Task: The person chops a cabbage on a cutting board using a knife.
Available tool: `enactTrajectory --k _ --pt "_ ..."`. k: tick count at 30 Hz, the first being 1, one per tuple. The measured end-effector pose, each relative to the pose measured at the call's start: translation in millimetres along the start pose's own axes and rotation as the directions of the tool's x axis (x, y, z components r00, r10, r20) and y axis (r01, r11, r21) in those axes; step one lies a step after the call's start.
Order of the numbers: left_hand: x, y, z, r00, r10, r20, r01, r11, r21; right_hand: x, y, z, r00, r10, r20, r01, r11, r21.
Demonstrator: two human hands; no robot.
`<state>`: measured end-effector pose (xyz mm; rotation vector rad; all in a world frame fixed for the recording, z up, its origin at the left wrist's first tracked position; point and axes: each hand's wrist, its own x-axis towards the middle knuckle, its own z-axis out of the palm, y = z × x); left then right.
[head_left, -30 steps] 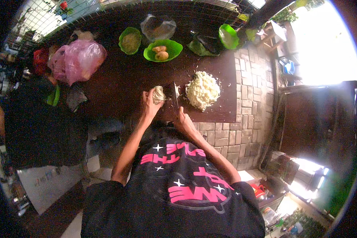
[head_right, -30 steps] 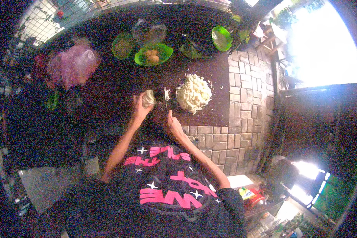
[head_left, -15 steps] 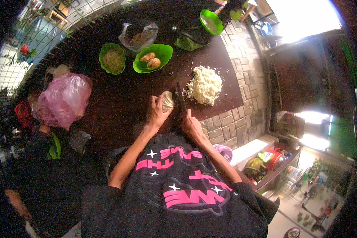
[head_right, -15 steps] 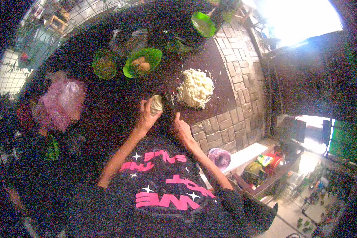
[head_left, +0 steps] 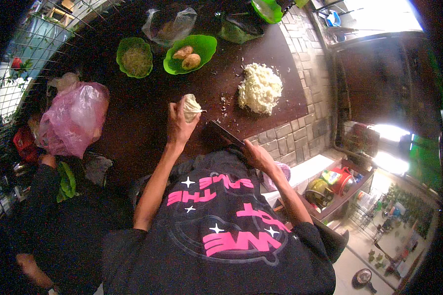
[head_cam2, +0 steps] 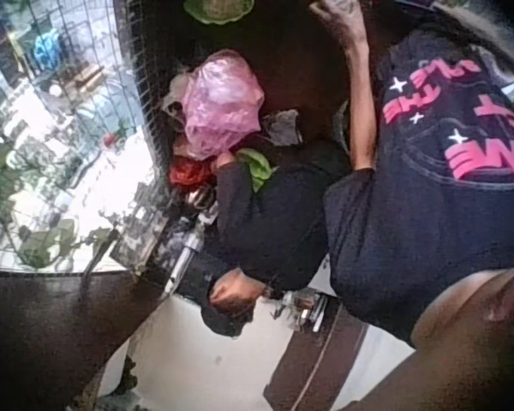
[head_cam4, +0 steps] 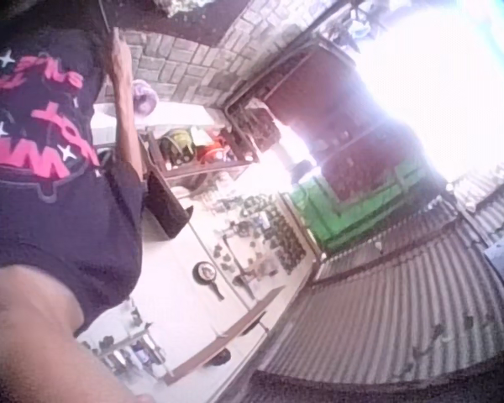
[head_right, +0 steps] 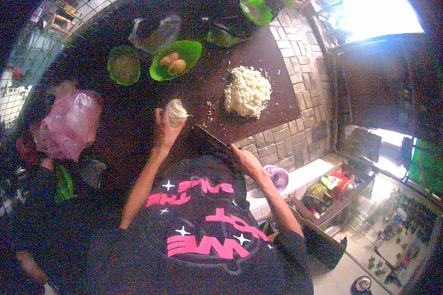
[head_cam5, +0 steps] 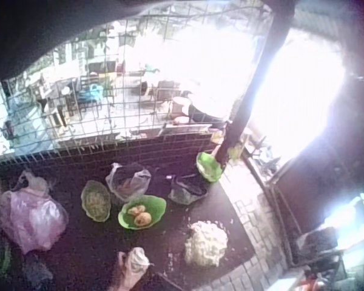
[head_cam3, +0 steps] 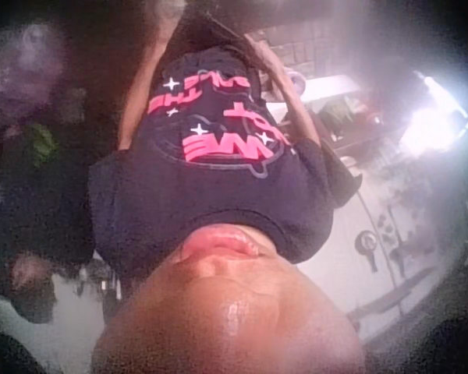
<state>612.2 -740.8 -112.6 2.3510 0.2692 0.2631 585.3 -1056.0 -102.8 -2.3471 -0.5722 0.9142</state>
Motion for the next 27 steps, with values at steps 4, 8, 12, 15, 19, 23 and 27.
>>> enactTrajectory --k 4,8,12,15,19,23,27 --pt "-3 -12 -1 0.999 0.016 -0.033 -0.016 1.000 0.007 -3 -13 -8 0.955 0.239 -0.175 -0.239 0.971 0.020" --pt "1 -16 -1 1.000 0.021 0.005 -0.021 1.000 0.015 6 -15 2 0.931 0.262 -0.255 -0.276 0.961 -0.021" --pt "11 -22 -5 0.997 0.074 -0.033 -0.075 0.997 -0.015 23 -12 30 0.984 -0.154 -0.095 0.139 0.980 -0.140" --pt "9 -29 -20 0.991 0.090 -0.098 -0.090 0.996 0.004 27 -27 8 0.973 -0.053 -0.225 0.002 0.976 -0.220" --pt "6 -18 -28 0.996 0.063 -0.062 -0.063 0.998 0.011 33 -2 -9 0.905 0.177 -0.388 -0.287 0.925 -0.248" --pt "3 6 -18 0.999 0.052 0.011 -0.052 0.998 -0.022 44 -34 1 0.918 0.139 -0.372 -0.205 0.968 -0.145" --pt "3 20 0 0.998 0.054 0.014 -0.052 0.994 -0.098 59 -19 19 0.951 -0.156 -0.265 0.077 0.955 -0.286"
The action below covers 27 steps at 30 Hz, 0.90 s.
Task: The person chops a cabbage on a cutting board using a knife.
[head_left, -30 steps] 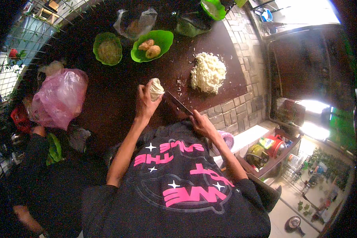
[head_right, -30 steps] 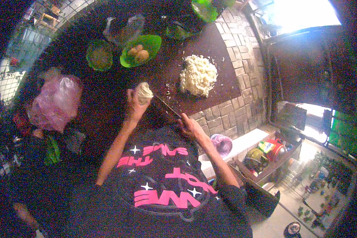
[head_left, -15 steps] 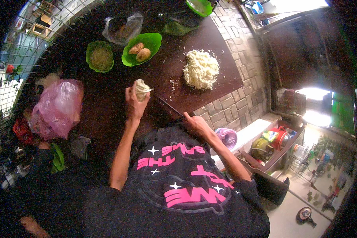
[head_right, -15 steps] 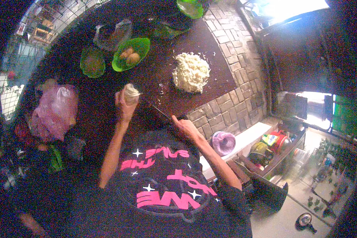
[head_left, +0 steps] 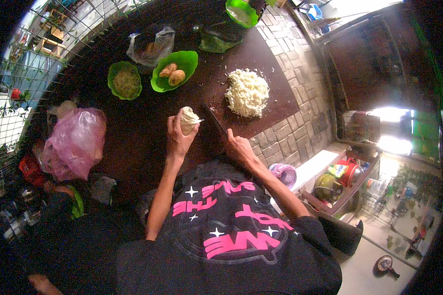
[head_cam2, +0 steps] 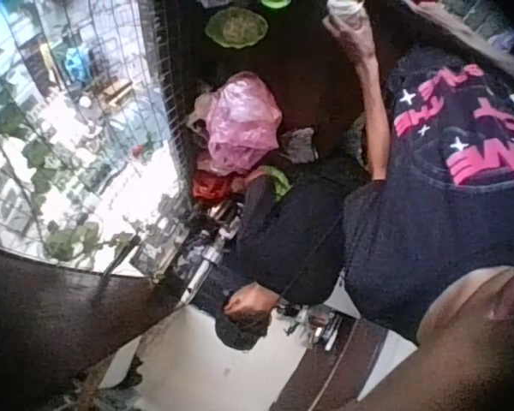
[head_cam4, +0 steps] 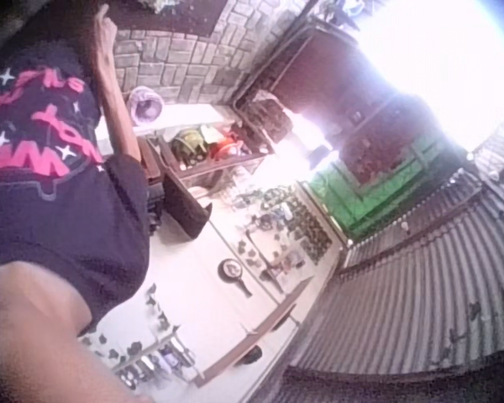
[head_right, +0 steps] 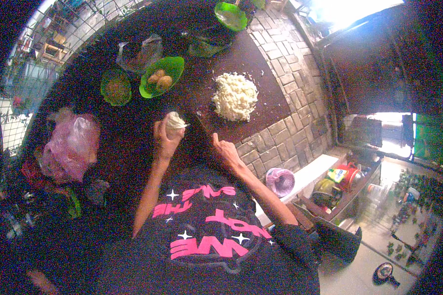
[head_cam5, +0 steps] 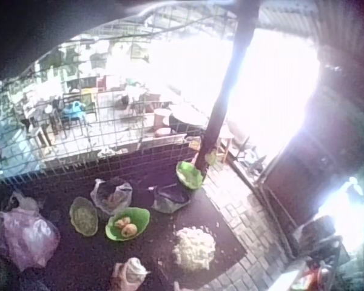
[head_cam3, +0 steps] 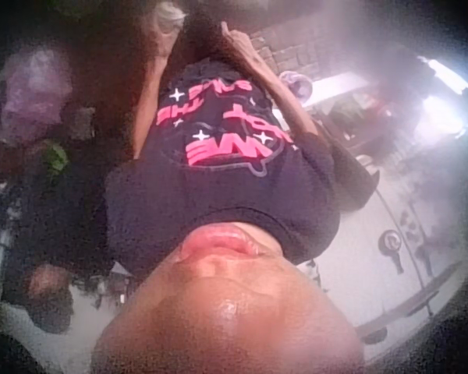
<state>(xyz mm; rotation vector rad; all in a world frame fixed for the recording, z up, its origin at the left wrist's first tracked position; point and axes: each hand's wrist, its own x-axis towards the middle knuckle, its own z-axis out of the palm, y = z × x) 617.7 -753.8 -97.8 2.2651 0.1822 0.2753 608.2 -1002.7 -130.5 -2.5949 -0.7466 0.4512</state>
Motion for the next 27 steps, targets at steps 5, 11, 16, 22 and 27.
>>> enactTrajectory --k 5,11,16,22,27 --pt "-3 3 2 0.997 0.007 0.083 -0.006 1.000 -0.017 13 -26 -47 0.898 0.438 -0.034 -0.438 0.899 0.018" --pt "13 33 37 0.982 0.035 0.186 -0.027 0.999 -0.042 11 -40 -57 0.895 0.414 -0.164 -0.334 0.868 0.368" --pt "21 34 52 0.997 0.004 0.083 -0.003 1.000 -0.008 26 -38 -61 0.857 0.508 -0.082 -0.386 0.739 0.551" --pt "32 28 66 0.949 -0.257 0.184 0.263 0.965 -0.005 23 -37 -41 0.886 0.454 0.091 -0.442 0.771 0.458" --pt "43 26 69 0.897 -0.336 0.288 0.322 0.942 0.094 16 -31 -37 0.873 0.426 0.238 -0.487 0.721 0.493"
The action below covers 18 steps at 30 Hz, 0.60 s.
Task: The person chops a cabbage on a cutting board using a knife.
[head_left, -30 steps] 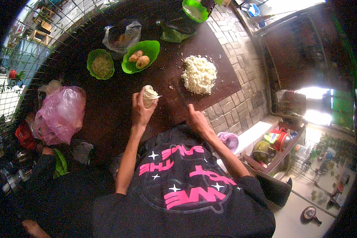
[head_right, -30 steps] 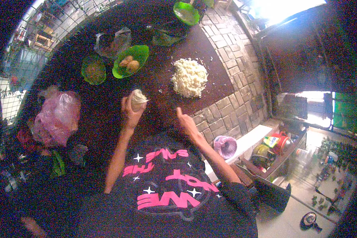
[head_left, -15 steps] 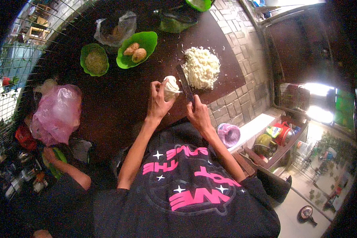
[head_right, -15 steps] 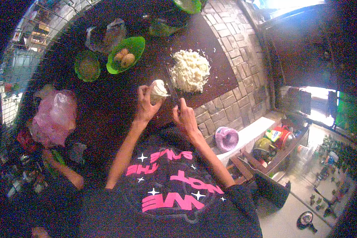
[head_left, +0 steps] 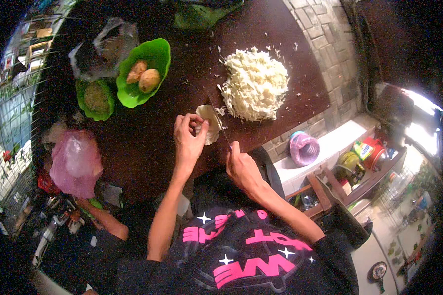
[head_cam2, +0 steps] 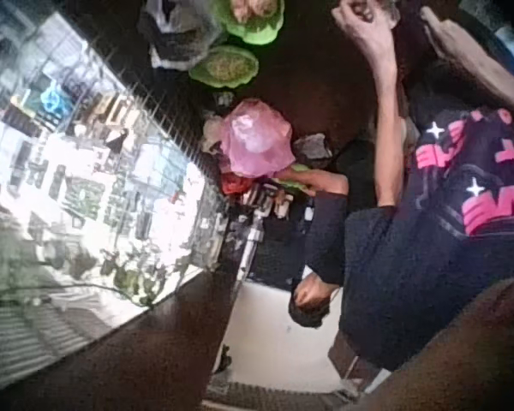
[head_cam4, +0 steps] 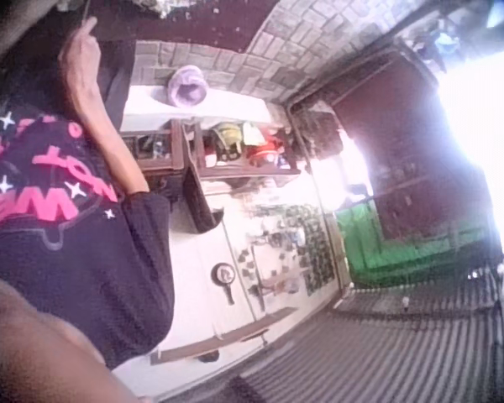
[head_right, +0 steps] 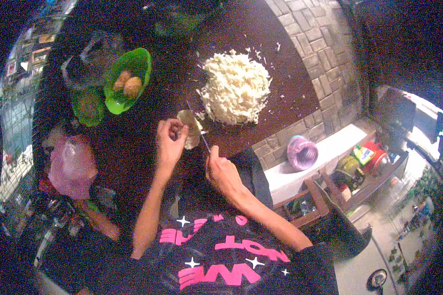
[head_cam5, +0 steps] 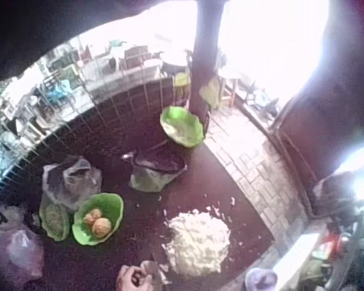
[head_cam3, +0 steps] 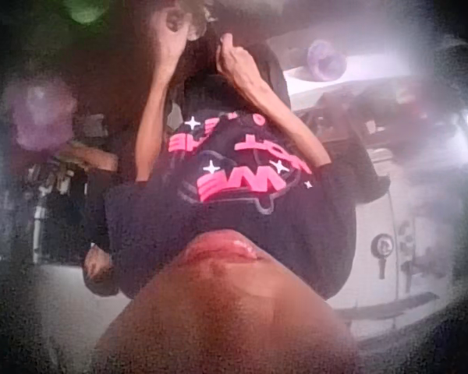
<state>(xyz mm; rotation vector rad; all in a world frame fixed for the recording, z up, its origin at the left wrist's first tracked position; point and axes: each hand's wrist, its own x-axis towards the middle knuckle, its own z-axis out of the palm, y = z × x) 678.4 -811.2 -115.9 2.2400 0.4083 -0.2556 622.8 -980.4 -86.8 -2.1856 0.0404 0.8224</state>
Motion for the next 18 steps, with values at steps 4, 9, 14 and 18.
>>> enactTrajectory --k 4,9,14,18 --pt "6 7 -6 0.996 -0.062 0.057 0.061 0.998 0.022 2 -6 -11 0.998 0.010 0.060 -0.014 0.998 0.064" --pt "13 15 -6 0.980 -0.171 0.103 0.165 0.984 0.065 14 3 -9 0.996 0.010 0.092 -0.010 1.000 -0.002" --pt "15 15 -7 0.977 -0.146 0.156 0.133 0.987 0.088 15 -3 -14 0.995 0.002 0.103 -0.003 1.000 0.011" --pt "10 19 -4 0.979 -0.150 0.136 0.138 0.986 0.091 13 -1 -7 0.987 0.058 0.149 -0.062 0.998 0.018"
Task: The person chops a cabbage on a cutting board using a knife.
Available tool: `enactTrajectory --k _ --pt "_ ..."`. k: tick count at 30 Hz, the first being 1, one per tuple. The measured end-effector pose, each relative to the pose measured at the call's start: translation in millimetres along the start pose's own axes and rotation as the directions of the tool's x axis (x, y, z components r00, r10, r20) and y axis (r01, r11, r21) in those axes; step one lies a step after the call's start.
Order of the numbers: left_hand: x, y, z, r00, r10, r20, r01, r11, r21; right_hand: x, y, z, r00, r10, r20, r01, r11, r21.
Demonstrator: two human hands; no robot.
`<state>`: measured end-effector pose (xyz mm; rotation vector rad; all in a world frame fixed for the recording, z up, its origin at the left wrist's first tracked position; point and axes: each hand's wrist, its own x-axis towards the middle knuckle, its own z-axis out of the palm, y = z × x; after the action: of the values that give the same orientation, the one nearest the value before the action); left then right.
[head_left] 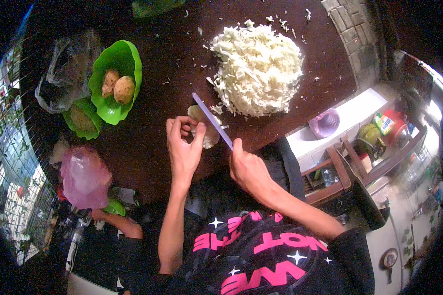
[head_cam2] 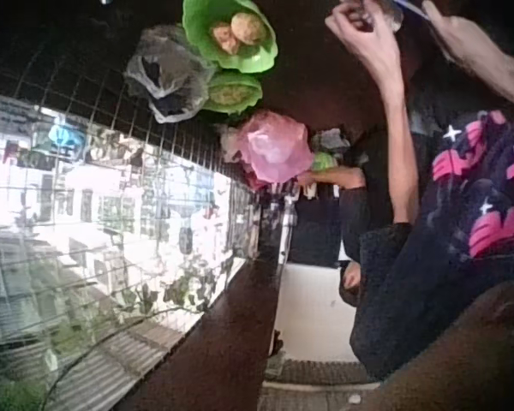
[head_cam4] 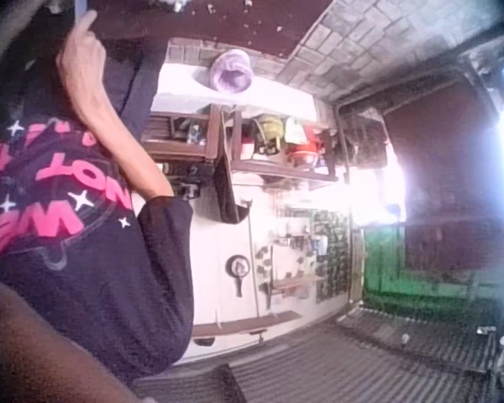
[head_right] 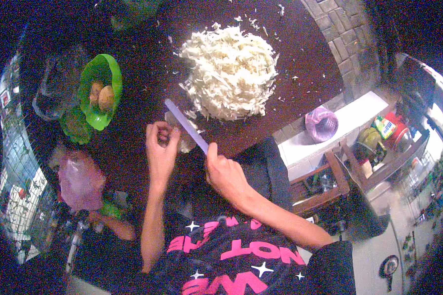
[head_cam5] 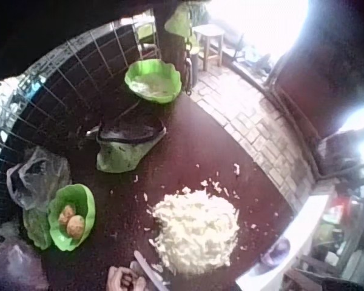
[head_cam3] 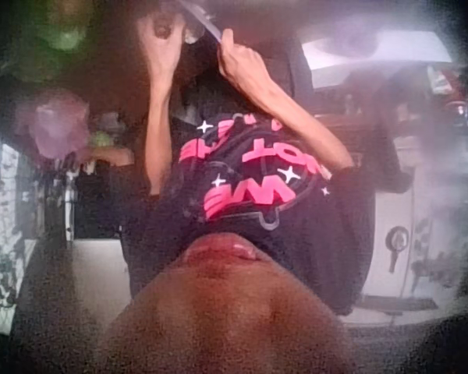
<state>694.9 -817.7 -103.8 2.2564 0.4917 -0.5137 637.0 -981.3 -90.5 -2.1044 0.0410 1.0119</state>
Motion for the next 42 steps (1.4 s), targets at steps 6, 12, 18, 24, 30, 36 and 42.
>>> enactTrajectory --k 6,12,18,24,30,36,42 --pt "3 -3 3 0.999 0.022 -0.030 -0.022 1.000 -0.002 2 -6 -6 0.996 0.073 0.043 -0.077 0.992 0.098" --pt "4 2 3 0.999 -0.017 -0.034 0.019 0.998 0.053 3 3 4 0.999 0.037 -0.033 -0.039 0.997 -0.065" --pt "-1 -1 4 0.999 -0.008 -0.039 0.009 0.999 0.042 6 8 0 0.999 0.042 -0.010 -0.043 0.990 -0.137" --pt "-18 6 2 0.999 0.045 -0.020 -0.047 0.990 -0.133 -4 -1 -33 0.996 0.027 -0.091 -0.010 0.983 0.185" --pt "-22 9 19 0.990 -0.006 -0.140 -0.020 0.983 -0.182 2 10 -45 0.990 -0.124 -0.072 0.123 0.992 -0.022" --pt "-21 -5 21 0.975 0.088 -0.202 -0.102 0.993 -0.056 8 8 -43 0.983 -0.170 -0.067 0.166 0.985 -0.053" --pt "-25 2 22 0.952 0.151 -0.265 -0.155 0.988 0.006 14 12 -26 0.987 -0.152 -0.055 0.140 0.974 -0.180"
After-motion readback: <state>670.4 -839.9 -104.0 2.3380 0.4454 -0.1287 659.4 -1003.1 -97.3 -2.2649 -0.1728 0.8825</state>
